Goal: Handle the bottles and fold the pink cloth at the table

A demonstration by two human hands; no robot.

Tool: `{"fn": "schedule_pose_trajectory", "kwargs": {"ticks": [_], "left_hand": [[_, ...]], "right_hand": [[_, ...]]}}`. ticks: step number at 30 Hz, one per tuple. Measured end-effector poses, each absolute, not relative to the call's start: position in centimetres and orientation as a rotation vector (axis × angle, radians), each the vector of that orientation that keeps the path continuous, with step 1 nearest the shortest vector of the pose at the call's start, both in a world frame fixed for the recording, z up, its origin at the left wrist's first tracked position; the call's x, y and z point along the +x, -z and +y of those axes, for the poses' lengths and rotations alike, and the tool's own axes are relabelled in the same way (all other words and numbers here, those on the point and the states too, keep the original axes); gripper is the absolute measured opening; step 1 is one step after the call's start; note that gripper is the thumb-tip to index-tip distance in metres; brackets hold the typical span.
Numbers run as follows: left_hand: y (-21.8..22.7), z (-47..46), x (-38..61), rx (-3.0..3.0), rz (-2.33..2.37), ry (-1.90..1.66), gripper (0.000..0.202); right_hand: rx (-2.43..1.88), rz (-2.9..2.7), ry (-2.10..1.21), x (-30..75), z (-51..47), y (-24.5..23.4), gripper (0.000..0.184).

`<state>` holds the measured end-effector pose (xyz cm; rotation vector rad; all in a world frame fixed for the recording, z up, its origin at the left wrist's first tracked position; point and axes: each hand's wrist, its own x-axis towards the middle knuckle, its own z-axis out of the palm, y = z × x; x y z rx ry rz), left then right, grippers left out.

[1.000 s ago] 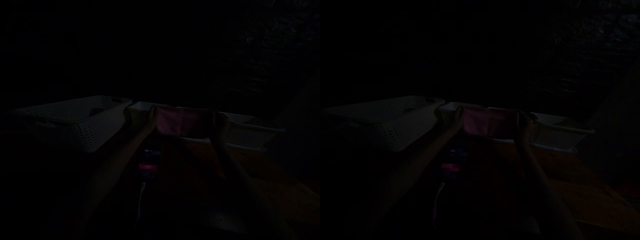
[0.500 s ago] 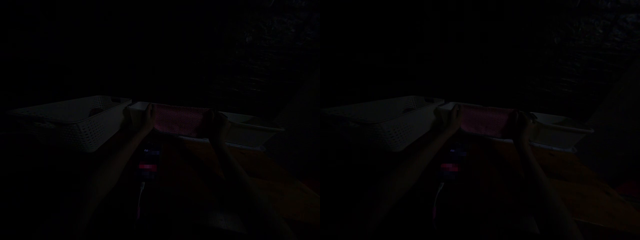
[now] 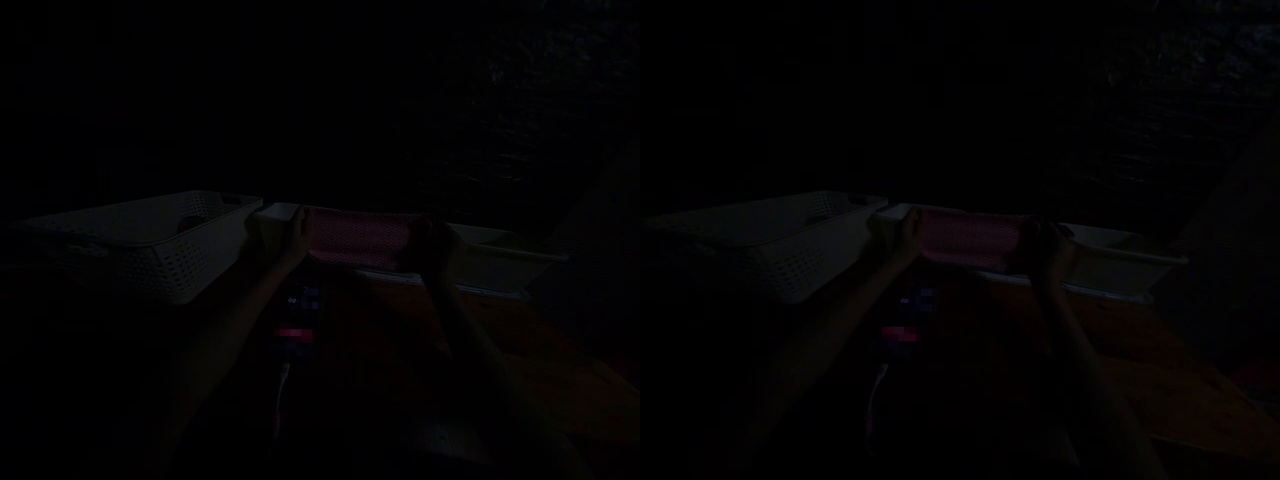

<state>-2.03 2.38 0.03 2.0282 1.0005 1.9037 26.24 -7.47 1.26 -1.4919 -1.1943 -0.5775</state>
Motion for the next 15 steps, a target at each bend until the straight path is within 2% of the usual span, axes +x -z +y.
{"fn": "schedule_pose_trajectory", "kwargs": {"ticks": [15], "left_hand": [[-0.14, 2.09, -1.75, 1.994, 0.912, -1.889, 0.026]], "right_hand": [[-1.643, -1.195, 0.647, 26.75, -7.67, -1.59, 0.045]]}}
